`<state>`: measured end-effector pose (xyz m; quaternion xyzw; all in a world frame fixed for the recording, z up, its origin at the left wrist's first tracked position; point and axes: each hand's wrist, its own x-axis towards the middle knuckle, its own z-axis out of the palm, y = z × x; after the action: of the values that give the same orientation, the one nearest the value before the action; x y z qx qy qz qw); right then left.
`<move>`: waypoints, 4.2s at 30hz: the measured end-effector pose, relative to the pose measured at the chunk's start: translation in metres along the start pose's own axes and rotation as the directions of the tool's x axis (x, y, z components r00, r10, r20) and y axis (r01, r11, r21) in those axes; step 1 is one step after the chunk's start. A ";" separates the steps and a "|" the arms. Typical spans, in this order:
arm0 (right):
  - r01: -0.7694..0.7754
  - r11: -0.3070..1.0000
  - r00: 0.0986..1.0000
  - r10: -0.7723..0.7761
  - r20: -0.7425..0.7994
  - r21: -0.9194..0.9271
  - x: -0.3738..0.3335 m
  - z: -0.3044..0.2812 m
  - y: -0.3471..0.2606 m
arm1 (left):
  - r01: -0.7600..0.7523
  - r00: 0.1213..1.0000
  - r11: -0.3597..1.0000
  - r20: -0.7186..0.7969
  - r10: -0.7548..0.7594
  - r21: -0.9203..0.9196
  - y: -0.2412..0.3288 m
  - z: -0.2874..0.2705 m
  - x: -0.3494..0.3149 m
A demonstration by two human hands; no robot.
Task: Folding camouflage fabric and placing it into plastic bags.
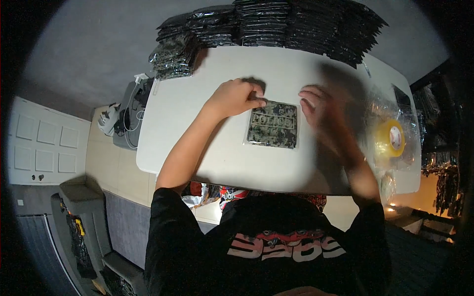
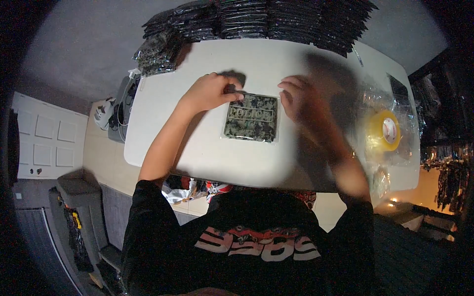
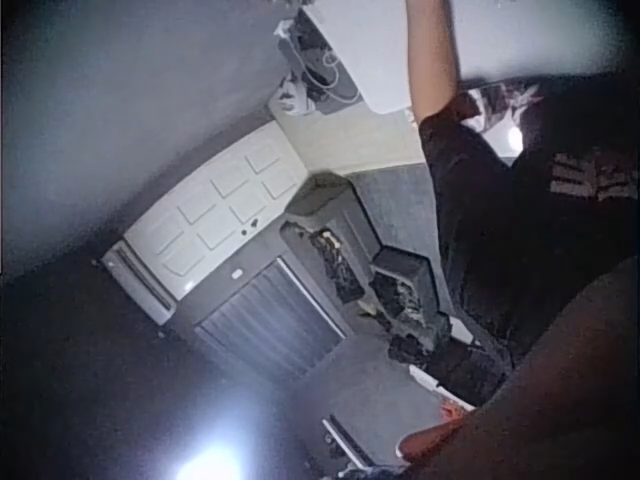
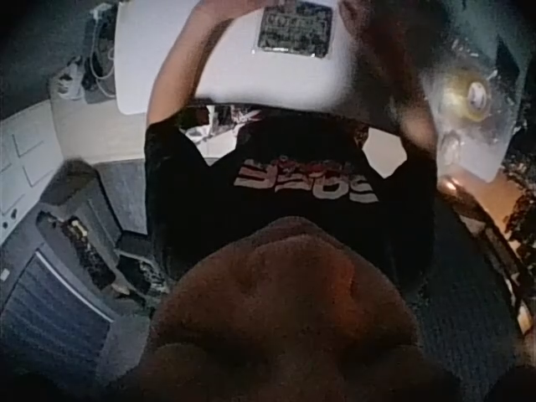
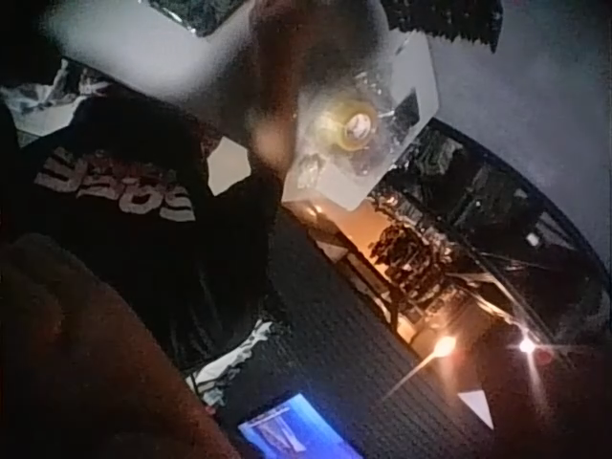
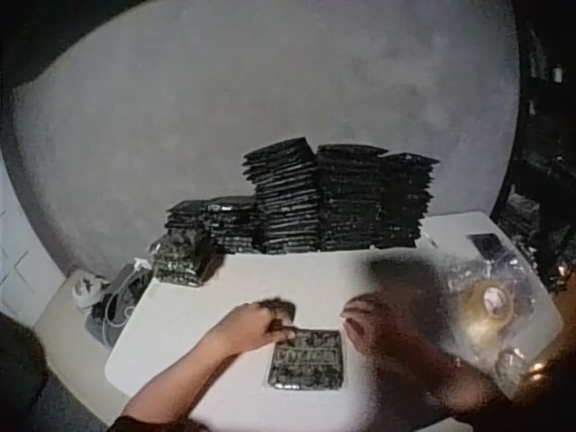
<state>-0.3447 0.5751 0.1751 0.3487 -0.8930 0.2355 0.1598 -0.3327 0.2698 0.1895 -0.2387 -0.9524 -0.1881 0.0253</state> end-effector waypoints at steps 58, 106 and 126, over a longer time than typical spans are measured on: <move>-0.598 0.257 0.780 0.403 0.478 0.759 0.007 0.028 0.006 | 0.368 0.901 0.078 0.335 -0.276 -0.926 -0.018 -0.005 0.012; -0.533 0.416 0.846 0.247 0.472 0.737 0.015 0.023 -0.002 | 0.907 0.379 0.421 -0.443 -0.813 0.003 -0.240 -0.144 0.033; -0.566 0.451 0.824 0.287 0.488 0.690 0.009 0.030 0.001 | 0.929 0.342 0.309 -0.152 -0.927 0.203 -0.200 -0.107 0.045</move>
<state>-0.3557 0.5545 0.1534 0.1739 -0.7535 0.5941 -0.2216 -0.4700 0.0876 0.2262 0.3571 -0.9314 -0.0457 -0.0536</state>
